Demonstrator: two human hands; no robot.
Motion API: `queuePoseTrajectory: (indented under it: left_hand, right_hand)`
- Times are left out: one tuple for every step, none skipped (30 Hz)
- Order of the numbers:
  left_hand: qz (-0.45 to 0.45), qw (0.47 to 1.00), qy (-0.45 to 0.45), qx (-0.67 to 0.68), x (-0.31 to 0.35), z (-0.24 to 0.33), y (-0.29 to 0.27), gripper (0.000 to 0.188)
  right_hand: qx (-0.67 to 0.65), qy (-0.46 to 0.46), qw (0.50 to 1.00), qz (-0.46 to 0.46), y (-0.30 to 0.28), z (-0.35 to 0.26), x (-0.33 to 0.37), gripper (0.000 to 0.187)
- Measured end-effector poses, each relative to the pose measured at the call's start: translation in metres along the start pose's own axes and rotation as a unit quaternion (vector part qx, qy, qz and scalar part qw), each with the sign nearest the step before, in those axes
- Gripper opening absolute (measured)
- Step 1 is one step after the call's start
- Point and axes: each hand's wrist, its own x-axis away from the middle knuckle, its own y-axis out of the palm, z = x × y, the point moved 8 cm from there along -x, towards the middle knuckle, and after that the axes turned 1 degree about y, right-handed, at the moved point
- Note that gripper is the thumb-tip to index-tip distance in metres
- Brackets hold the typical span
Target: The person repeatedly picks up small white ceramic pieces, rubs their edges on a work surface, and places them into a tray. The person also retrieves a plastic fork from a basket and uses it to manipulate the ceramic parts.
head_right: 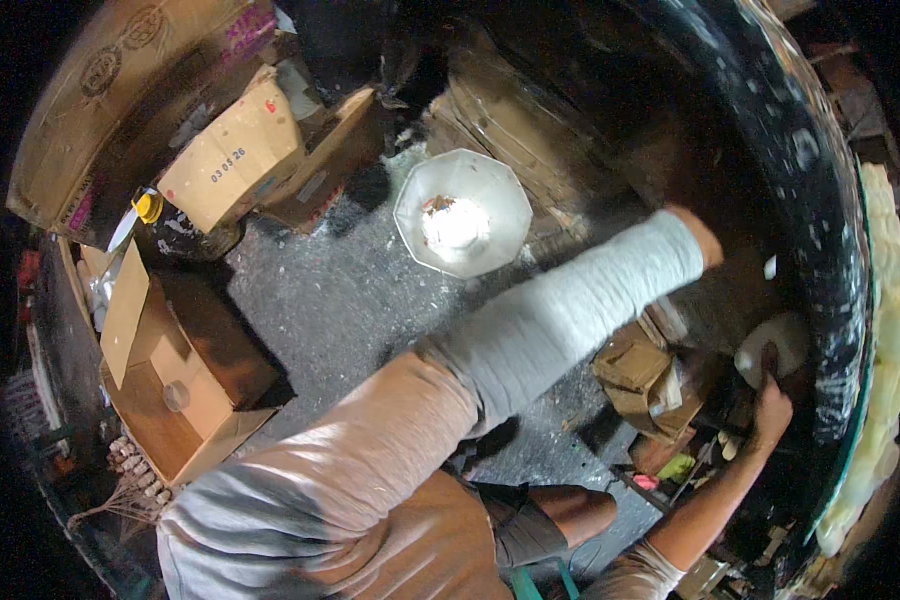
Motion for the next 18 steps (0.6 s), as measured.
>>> queuePoseTrajectory:
  left_hand:
    - [-0.007, 1.0, 0.001, 0.004, -0.003, -0.003, 0.007, 0.039]
    - [-0.012, 1.0, -0.002, 0.009, -0.007, -0.006, 0.013, 0.038]
    - [-0.016, 1.0, -0.004, 0.012, -0.011, -0.01, 0.019, 0.037]
    - [-0.021, 1.0, -0.007, 0.018, -0.014, -0.012, 0.024, 0.035]
    - [-0.025, 0.999, -0.007, 0.021, -0.018, -0.014, 0.029, 0.034]
    - [-0.029, 0.999, -0.009, 0.027, -0.022, -0.015, 0.033, 0.033]
    - [-0.033, 0.999, -0.011, 0.031, -0.025, -0.016, 0.036, 0.032]
    - [-0.036, 0.999, -0.011, 0.036, -0.028, -0.016, 0.039, 0.031]
    - [-0.039, 0.998, -0.013, 0.039, -0.032, -0.017, 0.041, 0.03]
    - [-0.041, 0.998, -0.014, 0.041, -0.036, -0.018, 0.044, 0.029]
    - [-0.042, 0.998, -0.017, 0.044, -0.041, -0.02, 0.045, 0.029]
    - [-0.046, 0.998, -0.018, 0.051, -0.045, -0.02, 0.047, 0.028]
    - [-0.047, 0.997, -0.019, 0.054, -0.05, -0.022, 0.049, 0.027]
    - [-0.047, 0.997, -0.02, 0.058, -0.057, -0.022, 0.049, 0.027]
    - [-0.047, 0.997, -0.017, 0.06, -0.061, -0.024, 0.05, 0.026]
    - [-0.051, 0.996, -0.015, 0.065, -0.065, -0.025, 0.051, 0.026]
    - [-0.051, 0.996, -0.016, 0.069, -0.066, -0.028, 0.051, 0.025]
    - [-0.048, 0.996, -0.014, 0.069, -0.065, -0.031, 0.049, 0.025]
  right_hand:
    - [-0.054, -0.084, 0.995, 0.002, -0.002, -0.015, -0.011, 0.064]
    - [-0.037, -0.136, 0.99, 0.011, -0.004, -0.024, -0.019, 0.066]
    - [-0.02, -0.187, 0.982, 0.022, -0.006, -0.033, -0.026, 0.068]
    - [0.063, -0.211, 0.974, 0.047, -0.01, -0.038, -0.03, 0.068]
    - [0.14, -0.264, 0.951, 0.081, -0.012, -0.048, -0.031, 0.067]
    - [0.137, -0.284, 0.947, 0.067, -0.012, -0.052, -0.034, 0.065]
    - [0.129, -0.267, 0.952, 0.078, -0.013, -0.05, -0.04, 0.064]
    - [0.134, -0.269, 0.952, 0.061, -0.014, -0.05, -0.044, 0.064]
    - [0.158, -0.282, 0.942, 0.094, -0.014, -0.051, -0.046, 0.067]
    - [0.182, -0.293, 0.93, 0.127, -0.017, -0.052, -0.048, 0.069]
    - [0.2, -0.292, 0.925, 0.138, -0.015, -0.048, -0.051, 0.067]
    - [0.2, -0.284, 0.927, 0.139, -0.012, -0.043, -0.055, 0.066]
    - [0.194, -0.268, 0.934, 0.132, -0.007, -0.036, -0.058, 0.065]
    - [0.207, -0.237, 0.936, 0.155, -0.006, -0.028, -0.058, 0.064]
    - [0.159, -0.217, 0.957, 0.112, 0.003, -0.019, -0.057, 0.062]
    - [0.135, -0.188, 0.967, 0.108, 0.007, -0.011, -0.053, 0.061]
    - [0.145, -0.174, 0.964, 0.137, 0.007, -0.007, -0.043, 0.06]
    - [0.096, -0.145, 0.977, 0.126, 0.01, -0.001, -0.032, 0.059]
